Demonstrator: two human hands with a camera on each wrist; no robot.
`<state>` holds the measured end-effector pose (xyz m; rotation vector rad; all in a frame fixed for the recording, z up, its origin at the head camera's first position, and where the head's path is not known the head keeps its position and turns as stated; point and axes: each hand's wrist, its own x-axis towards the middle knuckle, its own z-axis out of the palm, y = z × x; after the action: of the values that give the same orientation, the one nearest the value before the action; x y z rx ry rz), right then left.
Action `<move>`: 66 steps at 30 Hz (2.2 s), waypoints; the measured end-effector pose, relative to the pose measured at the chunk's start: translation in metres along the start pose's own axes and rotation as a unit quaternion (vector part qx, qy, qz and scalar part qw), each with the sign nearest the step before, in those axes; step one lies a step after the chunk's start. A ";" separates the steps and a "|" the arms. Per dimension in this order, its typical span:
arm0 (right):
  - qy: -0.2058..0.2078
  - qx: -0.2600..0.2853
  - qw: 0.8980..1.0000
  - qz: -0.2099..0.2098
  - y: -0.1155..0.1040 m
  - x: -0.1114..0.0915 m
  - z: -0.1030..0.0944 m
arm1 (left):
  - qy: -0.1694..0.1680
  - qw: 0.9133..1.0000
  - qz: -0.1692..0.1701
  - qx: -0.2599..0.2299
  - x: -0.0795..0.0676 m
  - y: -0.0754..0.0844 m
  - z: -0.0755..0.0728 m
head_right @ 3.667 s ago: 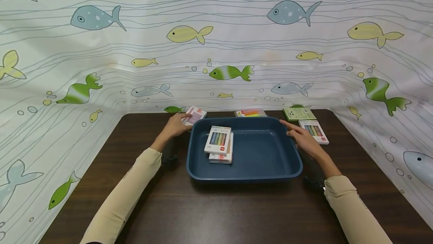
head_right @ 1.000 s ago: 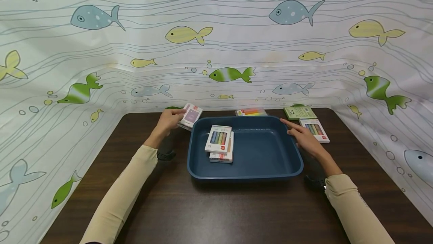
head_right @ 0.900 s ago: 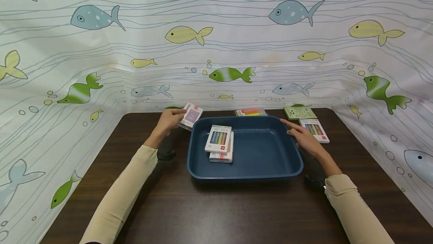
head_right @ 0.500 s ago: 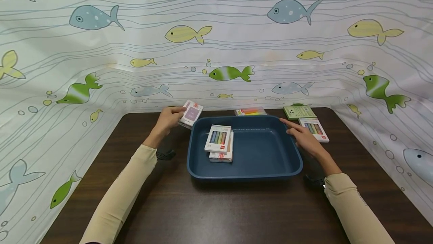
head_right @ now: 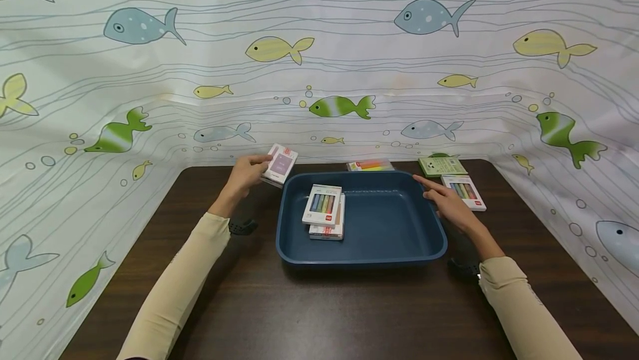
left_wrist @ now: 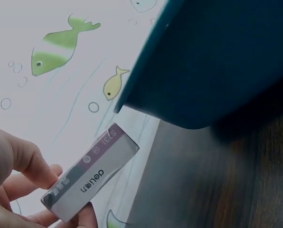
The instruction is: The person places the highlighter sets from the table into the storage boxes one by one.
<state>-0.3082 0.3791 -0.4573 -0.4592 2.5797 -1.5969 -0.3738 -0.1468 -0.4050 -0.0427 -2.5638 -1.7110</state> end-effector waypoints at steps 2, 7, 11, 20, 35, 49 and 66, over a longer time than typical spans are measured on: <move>0.000 0.000 1.000 -0.001 -0.001 0.000 0.000 | 0.002 1.000 0.004 0.004 0.000 0.002 0.000; -0.001 0.002 1.000 -0.001 -0.001 -0.001 0.000 | 0.015 1.000 0.013 0.023 0.000 0.007 0.003; 0.000 0.003 1.000 0.000 -0.002 -0.001 0.000 | 0.020 0.999 0.016 0.023 -0.001 0.009 0.004; -0.003 -0.002 1.000 0.002 -0.002 -0.002 0.001 | 0.023 0.999 0.023 0.012 -0.004 0.013 0.005; 0.001 -0.012 1.000 -0.005 0.000 -0.002 0.001 | 0.028 0.999 0.029 -0.001 -0.008 0.022 0.005; -0.002 -0.004 1.000 -0.004 -0.002 0.000 0.001 | 0.032 0.998 0.040 -0.023 -0.012 0.027 0.007; -0.001 -0.008 1.000 -0.013 0.000 -0.003 0.001 | -0.010 0.998 0.050 -0.035 -0.023 0.036 0.021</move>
<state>-0.3047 0.3787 -0.4581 -0.4974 2.5974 -1.5838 -0.3495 -0.1130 -0.3816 -0.1891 -2.4686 -1.7728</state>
